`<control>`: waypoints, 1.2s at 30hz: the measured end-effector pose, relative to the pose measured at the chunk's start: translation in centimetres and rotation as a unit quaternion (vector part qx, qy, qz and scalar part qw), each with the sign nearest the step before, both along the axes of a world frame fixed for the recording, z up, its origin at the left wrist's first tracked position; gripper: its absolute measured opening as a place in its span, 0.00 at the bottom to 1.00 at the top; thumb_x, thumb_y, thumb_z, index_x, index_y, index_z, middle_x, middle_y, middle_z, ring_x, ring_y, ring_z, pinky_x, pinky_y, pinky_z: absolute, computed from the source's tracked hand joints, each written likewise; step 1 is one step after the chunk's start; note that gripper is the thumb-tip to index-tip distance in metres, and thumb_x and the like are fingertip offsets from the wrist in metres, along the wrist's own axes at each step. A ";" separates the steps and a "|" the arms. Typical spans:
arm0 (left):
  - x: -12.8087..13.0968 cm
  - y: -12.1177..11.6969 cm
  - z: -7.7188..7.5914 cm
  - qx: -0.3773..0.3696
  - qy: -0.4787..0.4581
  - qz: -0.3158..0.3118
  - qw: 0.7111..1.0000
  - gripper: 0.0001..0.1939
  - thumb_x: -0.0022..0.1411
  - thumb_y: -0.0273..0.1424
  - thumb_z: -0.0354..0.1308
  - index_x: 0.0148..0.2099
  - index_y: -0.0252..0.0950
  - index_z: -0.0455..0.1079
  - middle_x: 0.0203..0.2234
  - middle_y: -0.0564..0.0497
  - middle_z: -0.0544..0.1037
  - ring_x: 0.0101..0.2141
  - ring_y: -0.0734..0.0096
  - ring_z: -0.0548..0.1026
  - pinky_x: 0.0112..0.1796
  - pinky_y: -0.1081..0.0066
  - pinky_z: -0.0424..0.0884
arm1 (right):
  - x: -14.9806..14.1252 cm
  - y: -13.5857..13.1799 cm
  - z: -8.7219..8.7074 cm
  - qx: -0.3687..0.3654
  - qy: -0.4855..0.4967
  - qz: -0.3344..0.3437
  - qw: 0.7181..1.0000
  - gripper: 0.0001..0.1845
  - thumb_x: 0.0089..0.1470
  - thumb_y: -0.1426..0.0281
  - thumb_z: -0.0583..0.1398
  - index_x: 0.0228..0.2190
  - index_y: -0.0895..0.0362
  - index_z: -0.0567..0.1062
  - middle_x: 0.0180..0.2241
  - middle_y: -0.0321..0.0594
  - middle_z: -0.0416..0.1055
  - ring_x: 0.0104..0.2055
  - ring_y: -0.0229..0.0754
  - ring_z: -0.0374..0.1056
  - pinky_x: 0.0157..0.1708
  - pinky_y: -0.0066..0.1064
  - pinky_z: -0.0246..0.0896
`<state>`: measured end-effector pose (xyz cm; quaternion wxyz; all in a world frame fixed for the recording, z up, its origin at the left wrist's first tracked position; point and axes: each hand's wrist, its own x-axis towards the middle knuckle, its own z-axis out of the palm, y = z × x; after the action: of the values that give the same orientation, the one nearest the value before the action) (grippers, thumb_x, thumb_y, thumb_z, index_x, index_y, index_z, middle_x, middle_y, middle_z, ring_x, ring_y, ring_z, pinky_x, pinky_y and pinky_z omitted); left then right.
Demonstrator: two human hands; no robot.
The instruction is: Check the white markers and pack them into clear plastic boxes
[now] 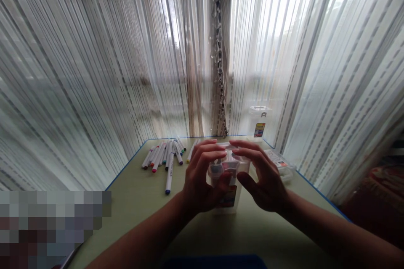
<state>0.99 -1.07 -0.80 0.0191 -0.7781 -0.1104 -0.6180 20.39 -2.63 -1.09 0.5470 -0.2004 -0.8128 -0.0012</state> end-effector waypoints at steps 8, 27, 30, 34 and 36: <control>-0.1 -0.1 0.0 0.003 0.012 0.013 1.000 0.20 0.61 0.29 0.59 0.55 0.36 0.66 0.51 0.39 0.72 0.54 0.52 0.72 0.53 0.47 0.71 | 0.3 0.1 -0.1 0.006 0.006 -0.007 1.000 0.23 0.62 0.68 0.60 0.58 0.53 0.68 0.59 0.53 0.68 0.61 0.56 0.67 0.54 0.51 0.69; -0.4 0.3 -0.4 -0.035 0.031 -0.012 0.999 0.24 0.61 0.35 0.57 0.58 0.36 0.62 0.54 0.37 0.69 0.54 0.49 0.70 0.49 0.51 0.70 | 0.1 -0.1 0.2 0.009 0.020 -0.004 1.000 0.22 0.61 0.68 0.61 0.56 0.52 0.70 0.57 0.54 0.70 0.59 0.57 0.69 0.39 0.43 0.78; -0.4 0.3 -0.4 -0.038 0.034 -0.015 0.999 0.24 0.62 0.34 0.57 0.59 0.36 0.63 0.54 0.37 0.69 0.54 0.49 0.70 0.50 0.51 0.70 | 0.2 0.0 0.1 0.002 0.024 0.000 1.000 0.22 0.61 0.68 0.61 0.56 0.53 0.70 0.57 0.54 0.70 0.59 0.56 0.69 0.41 0.43 0.78; -0.4 0.2 -0.3 -0.038 0.030 -0.016 0.999 0.23 0.62 0.35 0.56 0.59 0.36 0.63 0.54 0.37 0.69 0.54 0.49 0.70 0.49 0.50 0.71 | 0.2 0.0 0.1 -0.002 0.026 -0.003 1.000 0.21 0.62 0.66 0.61 0.55 0.52 0.70 0.57 0.54 0.70 0.58 0.57 0.70 0.41 0.45 0.78; -0.4 0.2 -0.3 -0.037 0.032 -0.015 0.999 0.23 0.62 0.35 0.56 0.59 0.37 0.62 0.54 0.37 0.69 0.54 0.49 0.70 0.49 0.50 0.71 | 0.2 0.0 0.1 -0.003 0.028 -0.002 1.000 0.20 0.62 0.66 0.61 0.55 0.53 0.70 0.57 0.54 0.70 0.58 0.57 0.70 0.42 0.45 0.78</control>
<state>0.58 -0.85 -1.12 -0.0149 -0.7993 -0.1209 -0.5884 20.60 -2.66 -1.01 0.5688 -0.2037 -0.7968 0.0056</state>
